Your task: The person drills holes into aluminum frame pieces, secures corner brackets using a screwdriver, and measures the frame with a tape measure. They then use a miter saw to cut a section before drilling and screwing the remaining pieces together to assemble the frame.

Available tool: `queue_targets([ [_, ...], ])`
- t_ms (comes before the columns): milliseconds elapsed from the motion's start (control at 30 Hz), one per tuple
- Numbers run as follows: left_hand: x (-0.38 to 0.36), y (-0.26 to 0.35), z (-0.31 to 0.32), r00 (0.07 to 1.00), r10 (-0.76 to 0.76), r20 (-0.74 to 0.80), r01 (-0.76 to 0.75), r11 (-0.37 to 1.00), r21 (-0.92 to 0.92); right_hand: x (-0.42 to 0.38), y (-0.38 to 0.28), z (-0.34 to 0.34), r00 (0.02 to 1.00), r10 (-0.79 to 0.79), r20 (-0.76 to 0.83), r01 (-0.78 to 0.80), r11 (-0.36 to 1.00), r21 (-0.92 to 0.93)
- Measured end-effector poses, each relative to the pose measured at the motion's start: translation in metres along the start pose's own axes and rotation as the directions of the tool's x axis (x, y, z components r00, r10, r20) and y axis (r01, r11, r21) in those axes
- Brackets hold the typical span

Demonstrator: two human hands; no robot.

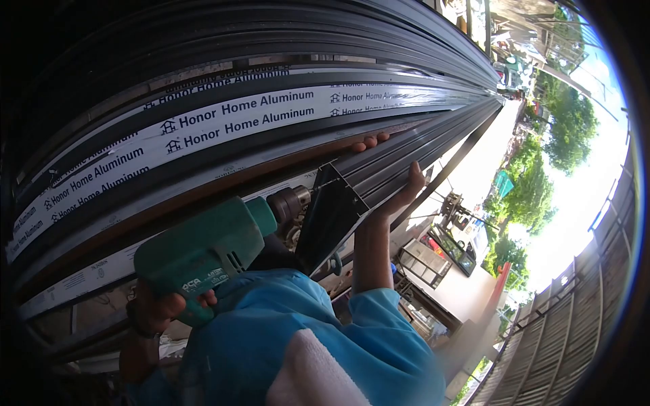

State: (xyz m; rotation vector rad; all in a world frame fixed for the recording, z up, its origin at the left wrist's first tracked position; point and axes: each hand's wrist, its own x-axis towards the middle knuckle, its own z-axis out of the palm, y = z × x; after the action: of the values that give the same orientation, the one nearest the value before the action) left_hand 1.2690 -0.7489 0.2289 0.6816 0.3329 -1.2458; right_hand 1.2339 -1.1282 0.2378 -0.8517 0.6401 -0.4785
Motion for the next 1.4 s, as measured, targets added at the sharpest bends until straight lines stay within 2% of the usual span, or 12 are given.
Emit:
queue_targets([
  [67, -0.001, 0.008, 0.008, 0.996, -0.041, -0.074, 0.039, 0.999, -0.028, -0.001, 0.000, 0.000, 1.000, -0.006, -0.003, 0.005, 1.000, -0.017],
  [133, -0.001, 0.009, 0.008, 0.996, -0.054, -0.073, 0.051, 0.998, -0.046, 0.000, 0.001, 0.002, 1.000, -0.021, -0.006, 0.020, 0.998, -0.063],
  [267, -0.003, 0.004, 0.005, 0.999, -0.023, -0.048, 0.019, 0.996, -0.087, 0.001, 0.001, 0.001, 1.000, -0.007, -0.001, 0.007, 1.000, -0.011],
  [367, -0.003, 0.005, 0.003, 0.996, -0.076, -0.036, 0.072, 0.991, -0.117, 0.001, -0.001, -0.002, 1.000, -0.010, 0.001, 0.010, 1.000, -0.015],
  [467, 0.000, 0.006, 0.002, 0.998, -0.060, -0.011, 0.060, 0.998, 0.009, 0.000, 0.001, -0.001, 1.000, -0.019, -0.008, 0.019, 0.999, -0.034],
  [667, 0.003, 0.009, 0.009, 0.996, -0.054, -0.076, 0.051, 0.998, -0.038, 0.002, 0.001, 0.000, 0.999, -0.022, -0.025, 0.022, 1.000, -0.011],
  [933, 0.004, 0.003, 0.001, 0.998, -0.061, -0.025, 0.058, 0.992, -0.113, 0.005, -0.002, -0.008, 0.998, -0.002, 0.057, 0.001, 0.999, 0.032],
  [1033, 0.001, 0.002, 0.002, 0.998, -0.065, -0.019, 0.062, 0.992, -0.112, 0.002, -0.001, 0.006, 0.999, -0.006, -0.050, 0.003, 0.998, -0.059],
  [1167, -0.002, -0.003, 0.005, 0.999, -0.039, 0.002, 0.039, 0.991, -0.132, 0.004, -0.003, -0.008, 1.000, -0.004, -0.014, 0.004, 1.000, 0.016],
  [1267, -0.004, -0.001, 0.009, 0.988, -0.152, -0.015, 0.141, 0.944, -0.300, 0.004, 0.000, -0.004, 1.000, -0.001, 0.007, 0.001, 1.000, 0.016],
  [1333, -0.002, -0.009, 0.007, 0.997, -0.073, -0.010, 0.068, 0.963, -0.261, 0.002, 0.001, -0.006, 1.000, 0.006, 0.026, -0.008, 0.998, 0.070],
  [1400, -0.001, -0.014, 0.005, 1.000, -0.028, 0.015, 0.030, 0.969, -0.244, 0.002, 0.000, -0.006, 1.000, -0.013, 0.016, 0.012, 1.000, 0.012],
])
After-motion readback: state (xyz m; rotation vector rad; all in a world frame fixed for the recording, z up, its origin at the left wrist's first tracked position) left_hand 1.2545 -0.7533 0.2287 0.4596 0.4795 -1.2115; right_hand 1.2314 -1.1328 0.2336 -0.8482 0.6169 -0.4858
